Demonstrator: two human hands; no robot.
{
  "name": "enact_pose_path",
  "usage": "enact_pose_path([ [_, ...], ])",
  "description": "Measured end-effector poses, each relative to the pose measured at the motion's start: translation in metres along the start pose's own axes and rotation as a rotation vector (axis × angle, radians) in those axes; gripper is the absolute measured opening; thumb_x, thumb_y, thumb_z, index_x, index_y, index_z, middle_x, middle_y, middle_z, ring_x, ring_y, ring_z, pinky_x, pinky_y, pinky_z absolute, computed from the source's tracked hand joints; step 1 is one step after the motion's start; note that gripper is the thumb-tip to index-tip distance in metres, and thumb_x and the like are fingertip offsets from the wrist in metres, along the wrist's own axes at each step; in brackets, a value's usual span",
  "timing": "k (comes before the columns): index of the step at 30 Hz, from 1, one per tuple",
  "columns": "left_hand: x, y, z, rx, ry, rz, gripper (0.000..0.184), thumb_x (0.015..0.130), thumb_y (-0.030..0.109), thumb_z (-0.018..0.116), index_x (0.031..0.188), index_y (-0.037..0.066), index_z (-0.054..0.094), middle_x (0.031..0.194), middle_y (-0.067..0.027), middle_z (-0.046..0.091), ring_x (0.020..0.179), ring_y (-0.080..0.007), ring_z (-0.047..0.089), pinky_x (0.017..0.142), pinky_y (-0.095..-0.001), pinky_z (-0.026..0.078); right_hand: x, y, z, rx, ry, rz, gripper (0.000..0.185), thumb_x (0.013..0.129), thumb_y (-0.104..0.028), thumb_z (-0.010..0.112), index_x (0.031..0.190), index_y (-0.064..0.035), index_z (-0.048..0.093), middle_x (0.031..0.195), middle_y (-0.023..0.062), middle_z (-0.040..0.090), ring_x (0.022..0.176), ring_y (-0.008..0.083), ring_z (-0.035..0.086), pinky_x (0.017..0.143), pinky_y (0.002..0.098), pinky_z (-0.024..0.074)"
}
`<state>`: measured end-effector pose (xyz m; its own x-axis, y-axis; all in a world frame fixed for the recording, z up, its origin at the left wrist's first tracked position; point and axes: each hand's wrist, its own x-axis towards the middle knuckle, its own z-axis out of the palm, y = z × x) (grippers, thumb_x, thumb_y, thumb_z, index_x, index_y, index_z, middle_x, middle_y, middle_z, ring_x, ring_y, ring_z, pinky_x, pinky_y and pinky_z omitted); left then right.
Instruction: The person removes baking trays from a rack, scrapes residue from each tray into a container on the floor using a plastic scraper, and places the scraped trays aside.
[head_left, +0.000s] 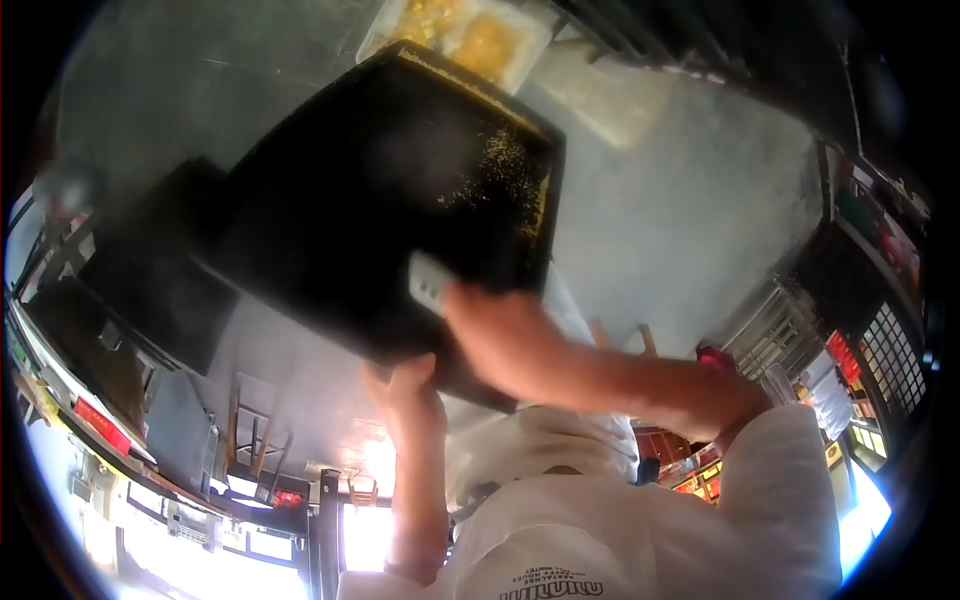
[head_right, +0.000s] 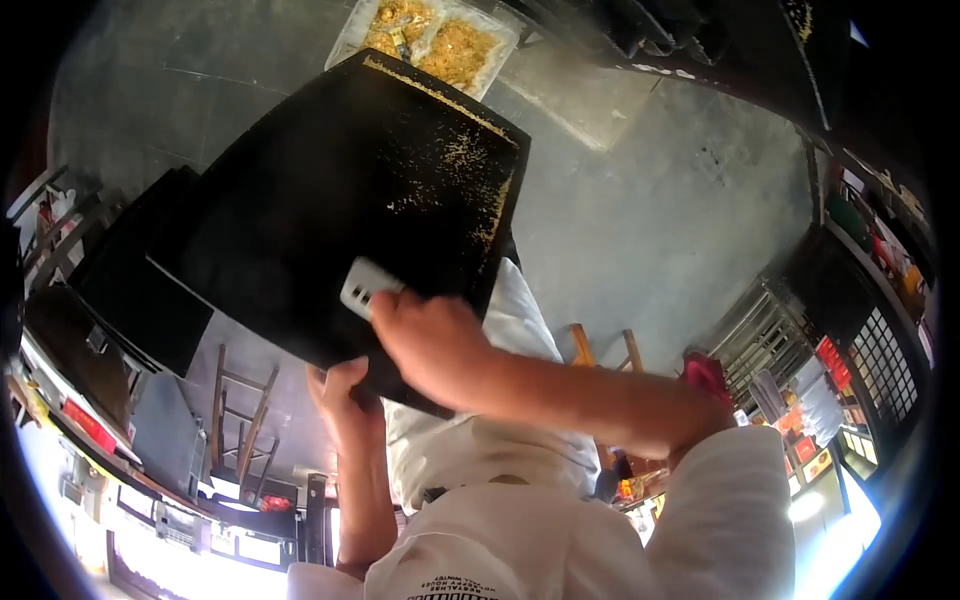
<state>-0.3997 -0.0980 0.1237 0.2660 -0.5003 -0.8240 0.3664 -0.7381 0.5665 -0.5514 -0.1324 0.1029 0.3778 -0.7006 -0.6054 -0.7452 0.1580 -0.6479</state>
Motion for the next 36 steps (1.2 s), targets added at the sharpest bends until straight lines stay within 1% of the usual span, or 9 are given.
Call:
enact_pose_path([
  [7, -0.014, 0.007, -0.001, 0.047, 0.041, -0.008, 0.046, 0.067, 0.008, 0.059, 0.113, -0.001, 0.057, 0.101, -0.0088, 0.060, 0.093, -0.0220, 0.060, 0.087, -0.0318, 0.048, 0.110, 0.198, 0.026, -0.137, 0.106, 0.050, 0.019, 0.088, -0.006, 0.055, 0.105, 0.0031, 0.053, 0.080, 0.0215, 0.067, 0.077, 0.0433, 0.068, 0.066, 0.0533, 0.0550],
  [11, -0.013, 0.011, 0.004, 0.070, 0.017, 0.012, 0.044, 0.068, 0.008, 0.059, 0.111, 0.000, 0.057, 0.098, -0.0073, 0.059, 0.092, -0.0214, 0.059, 0.088, -0.0317, 0.047, 0.075, 0.163, 0.002, 0.113, -0.039, 0.098, 0.020, 0.089, -0.008, 0.057, 0.107, 0.0015, 0.053, 0.076, 0.0177, 0.066, 0.072, 0.0376, 0.069, 0.060, 0.0477, 0.0555],
  [14, -0.008, 0.012, 0.016, 0.057, -0.009, 0.053, 0.044, 0.068, 0.008, 0.059, 0.111, 0.000, 0.056, 0.099, -0.0071, 0.059, 0.092, -0.0207, 0.059, 0.087, -0.0311, 0.047, 0.030, 0.073, -0.018, -0.181, -0.277, 0.026, 0.024, 0.082, -0.005, 0.063, 0.103, 0.0013, 0.053, 0.075, 0.0174, 0.066, 0.071, 0.0340, 0.072, 0.059, 0.0439, 0.0575],
  [16, -0.007, 0.013, 0.015, 0.033, 0.058, 0.022, 0.043, 0.067, 0.007, 0.058, 0.110, 0.000, 0.057, 0.098, -0.0067, 0.059, 0.090, -0.0203, 0.059, 0.085, -0.0308, 0.048, 0.012, 0.059, -0.001, -0.102, -0.059, -0.226, 0.026, 0.077, -0.003, 0.064, 0.100, 0.0009, 0.053, 0.079, 0.0192, 0.067, 0.072, 0.0371, 0.072, 0.061, 0.0441, 0.0587],
  [23, -0.013, 0.006, -0.006, 0.038, 0.139, 0.030, 0.037, 0.066, 0.004, 0.055, 0.103, 0.002, 0.059, 0.093, -0.0045, 0.058, 0.084, -0.0187, 0.058, 0.081, -0.0303, 0.049, 0.122, 0.204, 0.013, -0.132, -0.085, 0.017, 0.018, 0.089, -0.008, 0.053, 0.105, 0.0003, 0.053, 0.079, 0.0219, 0.067, 0.077, 0.0400, 0.070, 0.066, 0.0513, 0.0573],
  [28, -0.016, 0.007, -0.003, 0.084, 0.304, 0.022, 0.040, 0.066, 0.003, 0.055, 0.106, 0.002, 0.059, 0.093, -0.0043, 0.058, 0.085, -0.0177, 0.057, 0.082, -0.0310, 0.050, 0.103, 0.153, 0.000, -0.197, -0.072, -0.161, 0.015, 0.085, -0.005, 0.056, 0.100, -0.0021, 0.054, 0.093, 0.0193, 0.066, 0.076, 0.0409, 0.069, 0.066, 0.0514, 0.0564],
  [30, -0.011, 0.008, -0.008, 0.052, 0.234, 0.034, 0.042, 0.066, 0.003, 0.056, 0.108, 0.002, 0.059, 0.095, -0.0045, 0.058, 0.087, -0.0178, 0.057, 0.083, -0.0317, 0.050, 0.089, 0.132, -0.008, -0.211, -0.090, -0.253, 0.017, 0.084, -0.003, 0.056, 0.101, -0.0014, 0.054, 0.087, 0.0183, 0.064, 0.073, 0.0399, 0.069, 0.063, 0.0508, 0.0563],
  [33, -0.004, 0.010, -0.017, -0.141, 0.128, 0.039, 0.046, 0.065, 0.003, 0.056, 0.111, 0.001, 0.058, 0.097, -0.0057, 0.058, 0.090, -0.0191, 0.058, 0.086, -0.0329, 0.050, 0.109, 0.142, -0.003, -0.137, -0.061, -0.171, 0.016, 0.085, -0.005, 0.057, 0.100, -0.0018, 0.056, 0.084, 0.0188, 0.066, 0.075, 0.0404, 0.069, 0.065, 0.0515, 0.0564],
  [36, -0.006, 0.021, 0.000, -0.183, 0.301, -0.026, 0.039, 0.061, 0.006, 0.059, 0.100, 0.003, 0.060, 0.091, -0.0054, 0.060, 0.086, -0.0198, 0.059, 0.081, -0.0301, 0.049, 0.168, 0.204, 0.018, -0.217, -0.020, -0.034, 0.010, 0.086, -0.008, 0.057, 0.093, -0.0038, 0.062, 0.081, 0.0224, 0.068, 0.080, 0.0413, 0.069, 0.068, 0.0522, 0.0563],
])
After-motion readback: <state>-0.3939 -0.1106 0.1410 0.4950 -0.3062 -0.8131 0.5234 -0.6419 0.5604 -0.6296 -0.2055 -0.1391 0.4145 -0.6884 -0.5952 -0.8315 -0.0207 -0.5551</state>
